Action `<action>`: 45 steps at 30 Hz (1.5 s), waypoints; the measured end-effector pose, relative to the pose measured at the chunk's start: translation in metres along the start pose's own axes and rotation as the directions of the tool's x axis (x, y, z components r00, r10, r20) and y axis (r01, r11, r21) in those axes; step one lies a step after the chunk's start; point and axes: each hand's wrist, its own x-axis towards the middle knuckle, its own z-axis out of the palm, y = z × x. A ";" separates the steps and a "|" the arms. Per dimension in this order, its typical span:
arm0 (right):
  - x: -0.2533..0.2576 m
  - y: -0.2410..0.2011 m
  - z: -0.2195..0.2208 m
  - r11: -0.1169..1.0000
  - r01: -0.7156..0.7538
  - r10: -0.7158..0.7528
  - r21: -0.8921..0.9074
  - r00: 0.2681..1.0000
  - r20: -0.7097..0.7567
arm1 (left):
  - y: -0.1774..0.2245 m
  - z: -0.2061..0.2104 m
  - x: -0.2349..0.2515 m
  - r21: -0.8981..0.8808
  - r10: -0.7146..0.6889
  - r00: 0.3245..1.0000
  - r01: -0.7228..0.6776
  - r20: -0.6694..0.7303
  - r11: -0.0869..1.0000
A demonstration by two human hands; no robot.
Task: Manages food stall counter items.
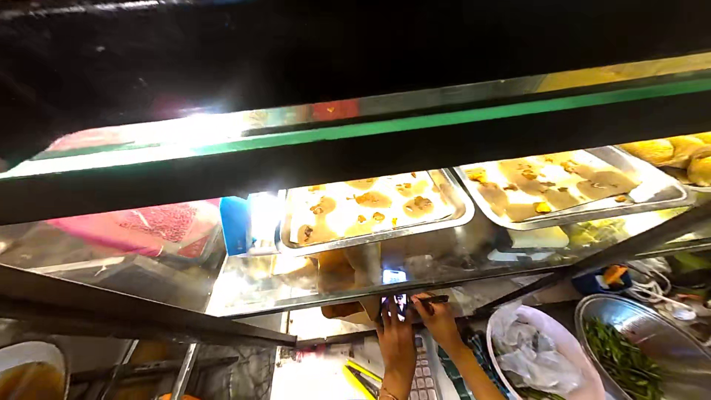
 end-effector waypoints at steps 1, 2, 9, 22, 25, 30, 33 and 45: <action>0.000 0.002 -0.003 1.000 -0.009 0.007 -0.026 0.998 -0.055 | 0.001 -0.001 0.001 0.028 -0.002 1.000 0.001 0.013 1.000; 0.000 0.005 -0.007 0.999 -0.037 0.033 -0.032 0.993 -0.117 | 0.002 -0.003 0.001 0.054 -0.005 0.999 0.003 0.040 0.999; 0.012 -0.012 -0.025 0.960 -0.236 0.258 0.148 0.954 -0.150 | 0.015 0.006 -0.012 0.000 0.319 0.943 -0.320 -0.098 0.947; 0.021 -0.003 -0.025 0.990 -0.094 0.100 0.106 0.993 -0.056 | 0.012 0.018 -0.020 0.202 0.272 0.962 -0.261 -0.026 0.944; 0.026 0.007 -0.014 1.000 0.019 -0.018 -0.009 0.998 0.064 | 0.014 0.017 -0.020 0.224 0.262 0.965 -0.249 -0.027 0.942; 0.032 0.012 -0.025 0.988 -0.005 -0.020 -0.156 0.988 -0.154 | 0.016 0.020 -0.023 0.210 0.250 0.968 -0.244 -0.002 0.947; 0.034 0.001 -0.010 0.985 -0.105 0.116 0.140 0.990 -0.078 | 0.018 0.020 -0.022 0.227 0.238 0.971 -0.232 0.000 0.946; 0.023 0.015 0.016 0.985 0.060 -0.048 0.161 0.996 -0.076 | 0.020 0.015 -0.020 0.275 0.232 0.972 -0.216 -0.025 0.937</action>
